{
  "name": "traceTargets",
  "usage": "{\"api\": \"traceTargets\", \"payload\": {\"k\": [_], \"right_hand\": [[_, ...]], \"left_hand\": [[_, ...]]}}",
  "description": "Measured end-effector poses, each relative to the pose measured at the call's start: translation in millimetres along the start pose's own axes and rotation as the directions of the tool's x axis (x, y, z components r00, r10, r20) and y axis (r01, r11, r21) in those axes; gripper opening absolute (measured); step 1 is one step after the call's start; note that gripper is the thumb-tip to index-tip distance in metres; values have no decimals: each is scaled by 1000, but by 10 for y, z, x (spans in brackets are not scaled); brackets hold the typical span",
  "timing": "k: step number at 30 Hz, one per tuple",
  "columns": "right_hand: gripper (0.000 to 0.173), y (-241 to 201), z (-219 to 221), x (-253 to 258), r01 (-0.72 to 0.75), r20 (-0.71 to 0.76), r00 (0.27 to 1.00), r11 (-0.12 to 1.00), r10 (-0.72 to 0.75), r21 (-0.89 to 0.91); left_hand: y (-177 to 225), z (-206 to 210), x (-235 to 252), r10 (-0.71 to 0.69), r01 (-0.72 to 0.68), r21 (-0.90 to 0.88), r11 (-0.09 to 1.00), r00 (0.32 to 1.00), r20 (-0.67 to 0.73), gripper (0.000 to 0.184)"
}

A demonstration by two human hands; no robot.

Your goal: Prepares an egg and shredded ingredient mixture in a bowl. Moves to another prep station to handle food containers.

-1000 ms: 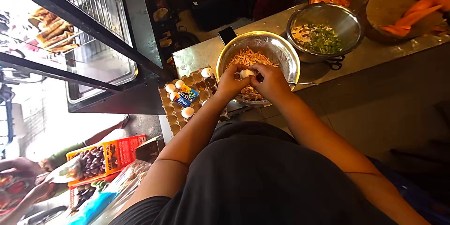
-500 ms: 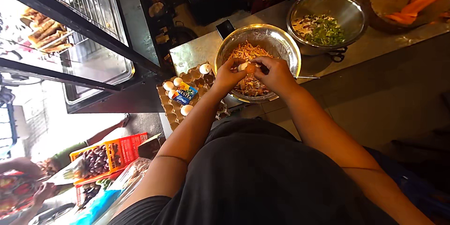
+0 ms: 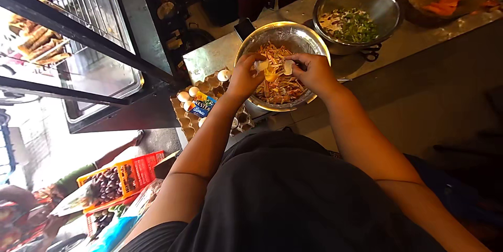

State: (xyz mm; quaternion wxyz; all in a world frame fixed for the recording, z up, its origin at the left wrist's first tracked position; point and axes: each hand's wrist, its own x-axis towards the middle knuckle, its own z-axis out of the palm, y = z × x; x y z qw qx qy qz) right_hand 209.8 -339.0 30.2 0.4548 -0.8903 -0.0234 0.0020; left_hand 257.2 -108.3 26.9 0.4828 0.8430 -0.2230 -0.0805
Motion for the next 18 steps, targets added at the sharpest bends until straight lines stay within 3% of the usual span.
{"api": "traceTargets", "payload": {"k": [4,7,10,12,14,16,18], "right_hand": [[30,-46,-57,-10,-16,-36,999,1000,16,-16],[31,-92,-105,-18,55,-92,994,994,-64,-91],[34,-219,-191,-7,169,-164,965,964,-205,-206],[35,-355,-267,10,212,-212,943,952,-258,-220],[34,-485,-316,36,253,-241,926,950,-292,-180],[32,-609,-311,59,269,-246,925,957,-288,-106],[32,-720,-241,81,262,-232,939,965,-255,0]], "left_hand": [[96,-75,104,133,-134,170,976,991,18,35],[217,-147,146,205,-204,210,956,979,21,34],[337,-219,133,278,-265,195,944,960,-40,33],[414,-266,96,295,-285,94,954,948,-120,33],[488,-322,34,240,-258,-65,964,949,-203,36],[542,-405,-63,62,-122,-280,952,975,-214,39],[507,-499,-155,-155,57,-550,833,979,-133,43]]}}
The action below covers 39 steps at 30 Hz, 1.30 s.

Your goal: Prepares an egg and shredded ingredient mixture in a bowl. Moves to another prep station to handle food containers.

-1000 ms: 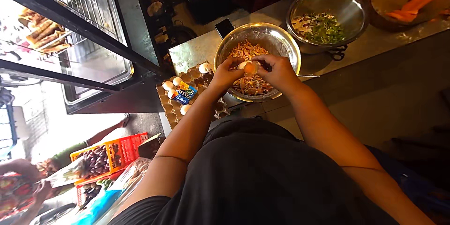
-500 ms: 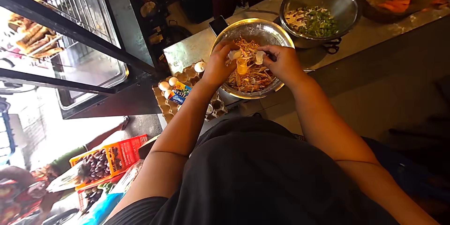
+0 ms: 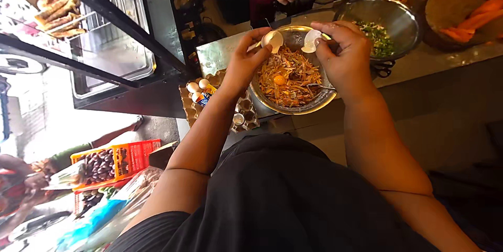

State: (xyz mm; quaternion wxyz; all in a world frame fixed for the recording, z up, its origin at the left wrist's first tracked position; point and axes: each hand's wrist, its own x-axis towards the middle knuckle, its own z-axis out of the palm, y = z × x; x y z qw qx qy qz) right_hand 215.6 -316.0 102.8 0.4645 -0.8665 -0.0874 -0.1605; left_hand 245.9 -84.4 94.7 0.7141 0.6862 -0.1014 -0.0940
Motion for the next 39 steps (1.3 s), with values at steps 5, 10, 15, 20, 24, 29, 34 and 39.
{"api": "traceTargets", "payload": {"k": [5,10,15,20,24,29,34,39], "right_hand": [[31,-267,485,-10,-46,131,991,974,17,223],[24,-370,1193,-145,234,254,934,968,-250,92],[16,-274,1583,-356,441,458,801,897,-386,-15],[34,-58,1770,-530,373,641,681,921,-354,112],[54,-93,1789,-553,314,732,620,944,-282,98],[45,-38,1863,-580,358,737,623,933,-261,28],[43,-80,1864,-520,388,817,575,895,-49,-220],[31,-60,2024,-529,448,846,528,823,72,-349]], "left_hand": [[-239,-314,-313,-323,279,-419,864,946,-35,38],[-513,-654,-769,-454,375,-471,798,889,-60,38],[-724,-748,-1200,-524,371,-549,749,839,-148,26],[-1078,-788,-1423,-495,320,-606,728,857,-143,27],[-1046,-829,-1490,-560,403,-579,709,821,-113,31],[-1087,-899,-1494,-583,529,-358,769,810,-56,43],[-1016,-1172,-1527,-460,481,17,876,846,-269,39],[-1150,-1538,-1570,-325,379,19,925,818,-475,34]]}}
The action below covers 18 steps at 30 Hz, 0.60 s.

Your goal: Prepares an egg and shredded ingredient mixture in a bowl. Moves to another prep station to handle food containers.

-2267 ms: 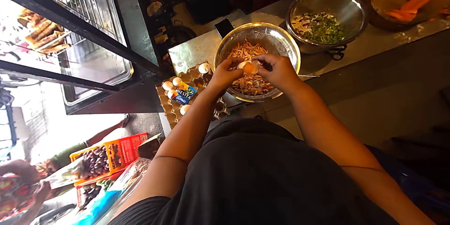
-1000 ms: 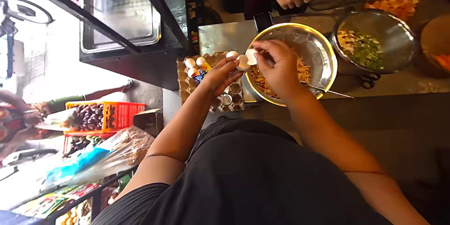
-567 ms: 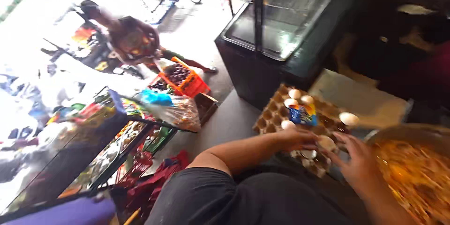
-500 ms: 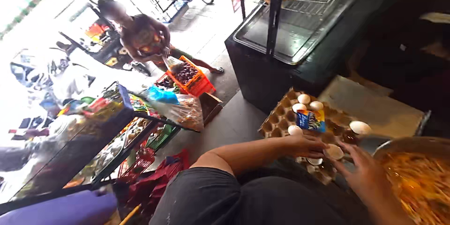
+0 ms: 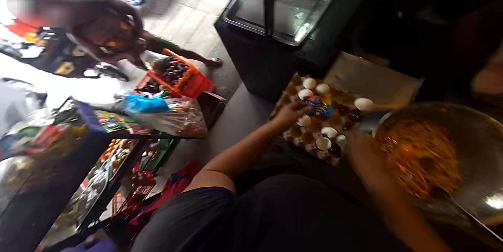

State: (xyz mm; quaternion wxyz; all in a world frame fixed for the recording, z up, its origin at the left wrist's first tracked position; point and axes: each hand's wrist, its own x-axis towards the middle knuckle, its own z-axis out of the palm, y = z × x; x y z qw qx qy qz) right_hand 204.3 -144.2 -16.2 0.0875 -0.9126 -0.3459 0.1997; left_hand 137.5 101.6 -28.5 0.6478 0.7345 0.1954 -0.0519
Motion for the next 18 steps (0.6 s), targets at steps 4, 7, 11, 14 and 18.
{"api": "traceTargets", "payload": {"k": [4,7,11,14,18], "right_hand": [[30,67,61,77,-109,52,993,994,107,32],[28,114,-15,97,-111,-27,993,991,113,76],[28,207,-259,251,-135,-79,987,989,140,64],[27,318,-430,491,-156,-160,975,988,157,24],[38,521,-487,899,-164,-133,979,983,153,-80]], "left_hand": [[-61,-297,28,12,-9,34,999,995,-104,34],[-116,-471,-3,-9,13,25,1000,984,-179,36],[-154,-541,-107,-70,66,-23,998,979,-193,37],[-192,-465,-156,-68,67,-15,998,988,-138,39],[-195,-333,-262,-59,60,14,998,995,-83,36]]}}
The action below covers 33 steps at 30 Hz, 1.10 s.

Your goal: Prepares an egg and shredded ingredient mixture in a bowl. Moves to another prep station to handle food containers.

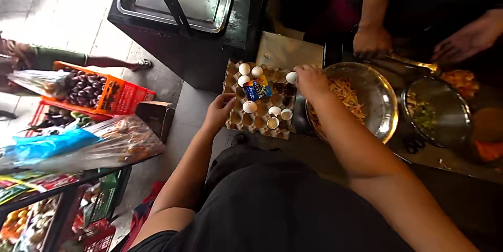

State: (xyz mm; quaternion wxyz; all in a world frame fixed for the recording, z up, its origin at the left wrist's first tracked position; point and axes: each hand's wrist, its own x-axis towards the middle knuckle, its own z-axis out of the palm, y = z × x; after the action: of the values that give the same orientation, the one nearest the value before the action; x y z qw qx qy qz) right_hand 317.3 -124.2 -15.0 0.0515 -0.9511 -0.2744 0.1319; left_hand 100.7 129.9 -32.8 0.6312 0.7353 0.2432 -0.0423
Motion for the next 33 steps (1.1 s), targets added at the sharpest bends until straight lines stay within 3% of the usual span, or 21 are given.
{"api": "traceTargets", "payload": {"k": [4,6,12,17,21,23,28,33], "right_hand": [[62,39,72,264,24,180,984,999,-17,-35],[67,49,114,298,32,199,980,999,-29,-12],[65,117,104,263,44,165,985,999,-43,-4],[62,162,2,249,2,77,997,994,-10,106],[61,152,-222,-42,37,-64,998,910,-12,413],[61,84,-360,-284,66,-58,997,843,-41,533],[54,15,-633,-998,75,-13,996,762,-87,643],[56,74,-590,-1482,0,-79,994,750,69,662]], "left_hand": [[-48,-37,-116,54,-58,75,996,997,47,35],[-59,-95,-142,52,-56,85,995,998,47,36],[-124,-166,-130,69,-66,69,995,997,-44,38],[97,-44,-77,91,-90,62,994,996,-15,37],[431,229,55,146,-161,107,981,980,133,39],[635,414,135,173,-201,113,973,961,215,41],[1010,947,274,197,-204,-40,978,847,493,56],[1170,1294,126,206,-241,-34,970,736,645,53]]}}
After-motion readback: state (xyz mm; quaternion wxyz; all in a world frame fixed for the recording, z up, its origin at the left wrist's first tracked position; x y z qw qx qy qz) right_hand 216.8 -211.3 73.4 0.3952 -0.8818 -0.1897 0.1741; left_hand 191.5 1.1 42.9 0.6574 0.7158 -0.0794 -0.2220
